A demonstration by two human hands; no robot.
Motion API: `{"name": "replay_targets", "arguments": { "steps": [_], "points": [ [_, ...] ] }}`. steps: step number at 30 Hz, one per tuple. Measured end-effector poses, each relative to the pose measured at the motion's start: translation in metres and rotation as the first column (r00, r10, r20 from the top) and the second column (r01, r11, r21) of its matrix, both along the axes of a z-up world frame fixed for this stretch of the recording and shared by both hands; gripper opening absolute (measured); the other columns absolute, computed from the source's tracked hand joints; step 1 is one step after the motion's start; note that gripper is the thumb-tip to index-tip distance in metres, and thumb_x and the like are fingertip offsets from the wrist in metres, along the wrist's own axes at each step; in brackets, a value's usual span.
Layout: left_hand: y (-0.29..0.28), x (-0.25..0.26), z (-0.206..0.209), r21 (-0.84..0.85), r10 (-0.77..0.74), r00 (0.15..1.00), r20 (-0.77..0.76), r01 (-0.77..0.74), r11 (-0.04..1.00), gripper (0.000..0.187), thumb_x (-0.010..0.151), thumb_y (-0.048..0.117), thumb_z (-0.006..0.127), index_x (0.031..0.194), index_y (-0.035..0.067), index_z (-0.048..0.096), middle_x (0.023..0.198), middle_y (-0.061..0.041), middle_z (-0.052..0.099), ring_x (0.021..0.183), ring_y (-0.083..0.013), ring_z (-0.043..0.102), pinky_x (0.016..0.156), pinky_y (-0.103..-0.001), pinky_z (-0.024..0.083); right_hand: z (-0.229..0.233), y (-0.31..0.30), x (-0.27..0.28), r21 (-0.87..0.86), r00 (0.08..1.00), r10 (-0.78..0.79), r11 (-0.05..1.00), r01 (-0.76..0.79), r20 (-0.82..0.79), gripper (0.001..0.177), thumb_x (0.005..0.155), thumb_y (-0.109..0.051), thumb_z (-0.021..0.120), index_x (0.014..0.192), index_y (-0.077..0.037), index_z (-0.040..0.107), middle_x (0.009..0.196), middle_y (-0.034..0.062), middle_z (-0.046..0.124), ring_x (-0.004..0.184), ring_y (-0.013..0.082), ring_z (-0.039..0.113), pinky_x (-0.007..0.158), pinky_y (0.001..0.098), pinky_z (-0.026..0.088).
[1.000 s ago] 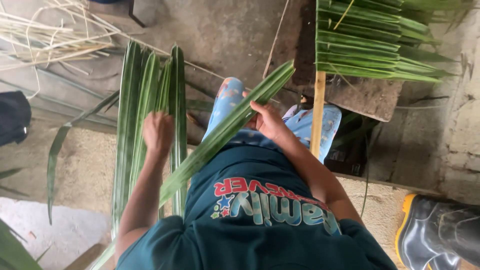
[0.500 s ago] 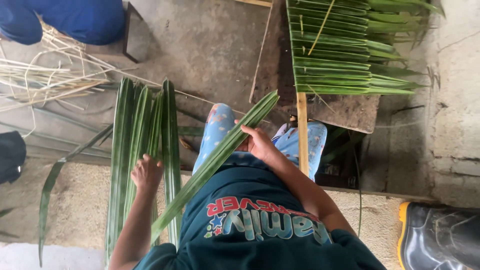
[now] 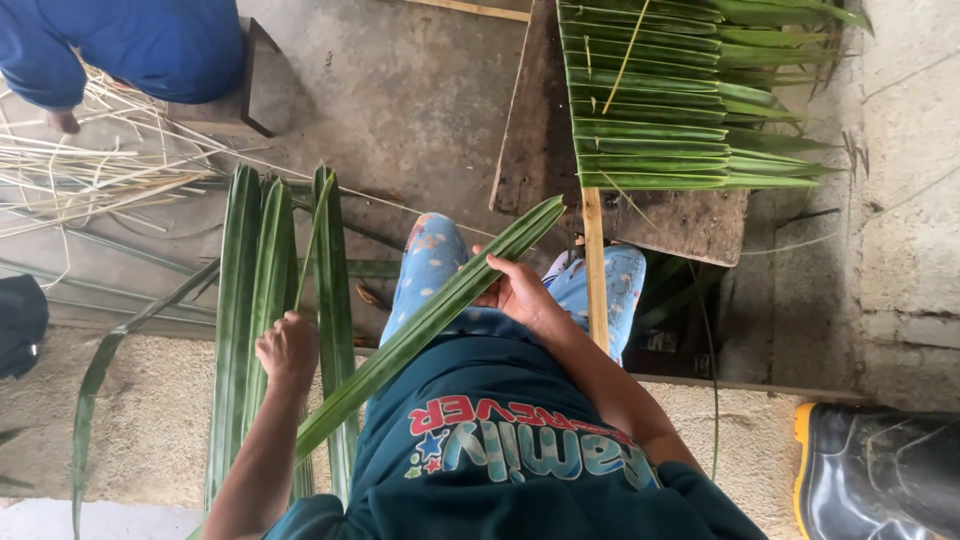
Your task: Weaving palm leaves over a wooden stick to create a thatched panel
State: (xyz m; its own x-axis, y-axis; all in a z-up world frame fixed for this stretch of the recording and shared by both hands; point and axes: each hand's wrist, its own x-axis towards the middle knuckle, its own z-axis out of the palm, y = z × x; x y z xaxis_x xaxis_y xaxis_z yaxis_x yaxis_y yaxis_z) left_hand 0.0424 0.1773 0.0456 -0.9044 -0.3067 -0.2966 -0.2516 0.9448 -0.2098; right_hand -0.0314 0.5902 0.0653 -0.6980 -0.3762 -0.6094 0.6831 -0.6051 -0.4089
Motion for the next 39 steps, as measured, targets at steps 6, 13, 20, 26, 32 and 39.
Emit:
{"name": "replay_targets", "arguments": {
  "steps": [6, 13, 20, 26, 32, 39],
  "points": [
    [-0.009, -0.001, 0.01, 0.006, 0.029, 1.0, -0.008, -0.029, 1.0, 0.028, 0.108, 0.019, 0.04, 0.101, 0.005, 0.063, 0.085, -0.015, 0.073, 0.088, -0.0347, 0.077, 0.084, -0.047, 0.057, 0.001, 0.002, -0.001, -0.012, 1.0, 0.003, 1.0, -0.003, 0.001, 0.048, 0.097, -0.026, 0.068, 0.144, -0.016, 0.06, 0.12, 0.0285, 0.071, 0.102, 0.0441, 0.074, 0.083, 0.0622, 0.063],
    [-0.018, 0.0, 0.013, -0.034, -0.001, 0.996, -0.089, -0.002, 0.999, 0.024, 0.106, 0.011, 0.037, 0.098, 0.009, 0.06, 0.085, -0.01, 0.072, 0.089, -0.0325, 0.078, 0.085, -0.045, 0.055, -0.002, 0.0, -0.002, 0.003, 1.0, 0.004, 1.0, -0.004, 0.007, 0.047, 0.097, -0.026, 0.068, 0.143, -0.017, 0.061, 0.121, 0.0276, 0.071, 0.103, 0.0445, 0.073, 0.084, 0.0634, 0.063],
    [-0.028, 0.007, -0.019, -0.017, -0.003, 0.996, -0.093, 0.001, 1.0, 0.015, 0.103, 0.029, 0.055, 0.102, 0.015, 0.057, 0.092, -0.009, 0.073, 0.091, -0.0328, 0.076, 0.086, -0.047, 0.053, 0.008, 0.002, -0.001, 0.031, 1.0, 0.01, 0.999, -0.01, 0.014, 0.048, 0.097, -0.028, 0.069, 0.143, -0.019, 0.061, 0.119, 0.0251, 0.072, 0.103, 0.0418, 0.074, 0.084, 0.0605, 0.064],
    [-0.023, 0.007, 0.006, 0.054, -0.015, 0.972, -0.233, 0.028, 0.998, 0.016, 0.101, 0.029, 0.056, 0.103, 0.014, 0.056, 0.098, -0.008, 0.062, 0.089, -0.0337, 0.074, 0.085, -0.045, 0.055, 0.005, 0.002, -0.001, 0.028, 1.0, 0.005, 1.0, -0.005, 0.018, 0.049, 0.097, -0.029, 0.069, 0.144, -0.02, 0.06, 0.12, 0.025, 0.072, 0.103, 0.0419, 0.074, 0.083, 0.0599, 0.064],
    [-0.039, -0.002, -0.008, 0.33, 0.026, 0.909, -0.416, 0.124, 0.936, 0.025, 0.095, 0.012, 0.05, 0.116, 0.008, 0.04, 0.117, -0.022, 0.051, 0.089, -0.0516, 0.069, 0.069, -0.064, 0.06, 0.012, 0.003, 0.002, 0.006, 1.0, 0.029, 1.0, -0.029, 0.012, 0.051, 0.095, -0.024, 0.067, 0.145, -0.023, 0.059, 0.119, 0.025, 0.071, 0.103, 0.0438, 0.074, 0.081, 0.0608, 0.065],
    [-0.025, -0.051, 0.035, 0.339, -0.024, 0.885, -0.465, 0.203, 0.919, 0.041, 0.089, 0.01, 0.056, 0.129, 0.015, 0.048, 0.116, -0.018, 0.057, 0.104, -0.0421, 0.065, 0.077, -0.058, 0.06, 0.02, 0.002, 0.005, -0.012, 0.999, 0.035, 0.999, -0.035, 0.0, 0.048, 0.092, -0.021, 0.065, 0.14, -0.022, 0.062, 0.117, 0.0268, 0.071, 0.102, 0.0453, 0.073, 0.081, 0.0619, 0.064]
  ]
}}
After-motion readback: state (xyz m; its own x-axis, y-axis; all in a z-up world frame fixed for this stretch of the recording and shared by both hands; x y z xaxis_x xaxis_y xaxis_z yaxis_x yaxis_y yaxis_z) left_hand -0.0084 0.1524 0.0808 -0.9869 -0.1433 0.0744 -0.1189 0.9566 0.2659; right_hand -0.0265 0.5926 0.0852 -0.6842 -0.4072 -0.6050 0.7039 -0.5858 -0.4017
